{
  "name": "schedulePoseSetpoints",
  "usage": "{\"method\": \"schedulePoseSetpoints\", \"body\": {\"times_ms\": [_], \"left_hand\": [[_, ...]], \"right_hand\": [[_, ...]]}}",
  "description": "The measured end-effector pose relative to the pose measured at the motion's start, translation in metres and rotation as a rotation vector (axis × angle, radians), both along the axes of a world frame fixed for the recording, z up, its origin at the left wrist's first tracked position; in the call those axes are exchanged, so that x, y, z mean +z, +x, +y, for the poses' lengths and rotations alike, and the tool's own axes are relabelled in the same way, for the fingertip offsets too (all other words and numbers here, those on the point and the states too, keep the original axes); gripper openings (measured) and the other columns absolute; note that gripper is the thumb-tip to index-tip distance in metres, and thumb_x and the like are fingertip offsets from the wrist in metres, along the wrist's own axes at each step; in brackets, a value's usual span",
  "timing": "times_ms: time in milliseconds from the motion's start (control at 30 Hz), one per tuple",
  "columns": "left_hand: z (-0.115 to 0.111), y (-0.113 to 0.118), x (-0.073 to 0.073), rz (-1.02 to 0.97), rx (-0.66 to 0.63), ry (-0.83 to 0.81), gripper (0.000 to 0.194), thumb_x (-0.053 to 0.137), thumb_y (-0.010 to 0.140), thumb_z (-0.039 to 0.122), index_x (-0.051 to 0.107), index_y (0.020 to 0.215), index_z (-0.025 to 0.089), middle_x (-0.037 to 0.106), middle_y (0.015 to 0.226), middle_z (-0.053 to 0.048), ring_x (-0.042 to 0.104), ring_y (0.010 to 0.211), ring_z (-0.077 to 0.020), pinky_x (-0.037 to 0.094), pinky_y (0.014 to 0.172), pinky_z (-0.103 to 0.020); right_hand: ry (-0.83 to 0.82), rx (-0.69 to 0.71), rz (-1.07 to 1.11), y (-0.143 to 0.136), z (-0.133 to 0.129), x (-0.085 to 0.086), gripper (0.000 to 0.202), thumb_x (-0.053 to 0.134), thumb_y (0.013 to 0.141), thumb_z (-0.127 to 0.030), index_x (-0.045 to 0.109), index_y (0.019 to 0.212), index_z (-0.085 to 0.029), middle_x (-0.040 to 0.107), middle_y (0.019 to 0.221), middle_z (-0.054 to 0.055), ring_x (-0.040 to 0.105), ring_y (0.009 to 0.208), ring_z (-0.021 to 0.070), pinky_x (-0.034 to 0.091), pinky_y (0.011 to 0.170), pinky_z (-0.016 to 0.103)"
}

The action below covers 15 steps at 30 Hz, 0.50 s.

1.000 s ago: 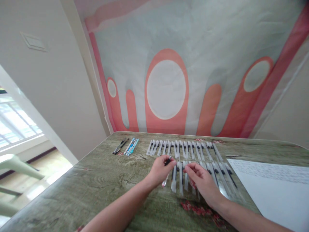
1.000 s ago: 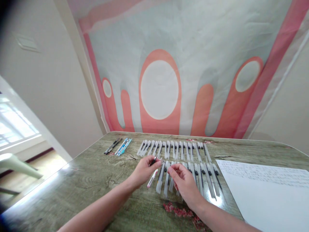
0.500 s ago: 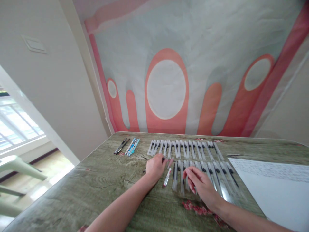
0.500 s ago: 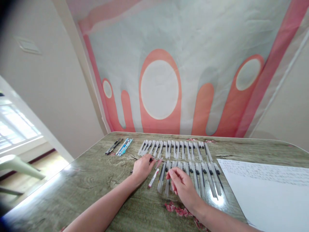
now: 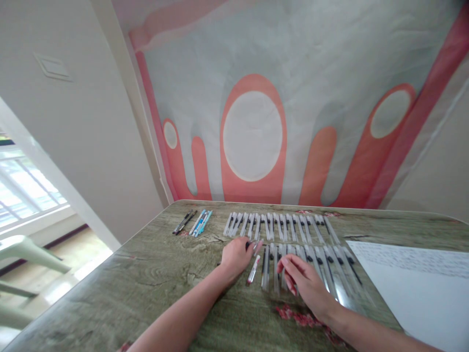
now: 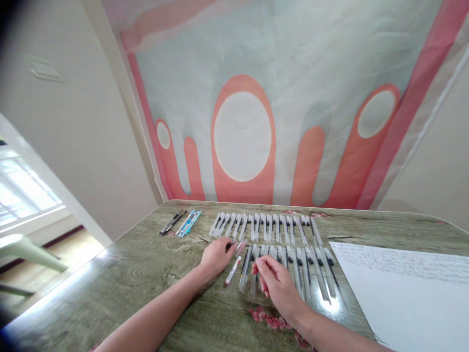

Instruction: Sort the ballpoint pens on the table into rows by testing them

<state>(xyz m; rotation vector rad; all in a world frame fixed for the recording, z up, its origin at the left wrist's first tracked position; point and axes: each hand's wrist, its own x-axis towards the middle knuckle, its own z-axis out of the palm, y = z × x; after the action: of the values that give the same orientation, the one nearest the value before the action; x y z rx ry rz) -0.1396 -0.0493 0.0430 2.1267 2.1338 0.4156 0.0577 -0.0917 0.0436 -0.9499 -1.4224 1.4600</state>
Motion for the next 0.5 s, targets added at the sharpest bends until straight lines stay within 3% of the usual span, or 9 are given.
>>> {"method": "schedulePoseSetpoints", "body": {"times_ms": [500], "left_hand": [[-0.0016, 0.001, 0.001, -0.077, -0.04, -0.061, 0.032, 0.04, 0.077, 0.045, 0.059, 0.078, 0.019, 0.062, 0.076, -0.005, 0.056, 0.07, -0.0167, 0.036, 0.062, -0.023]], "right_hand": [[-0.019, 0.005, -0.01, -0.0007, -0.0008, 0.002, 0.037, 0.04, 0.08, -0.051, 0.052, 0.072, -0.017, 0.039, 0.047, -0.006, 0.033, 0.04, 0.0067, 0.027, 0.041, 0.019]]}}
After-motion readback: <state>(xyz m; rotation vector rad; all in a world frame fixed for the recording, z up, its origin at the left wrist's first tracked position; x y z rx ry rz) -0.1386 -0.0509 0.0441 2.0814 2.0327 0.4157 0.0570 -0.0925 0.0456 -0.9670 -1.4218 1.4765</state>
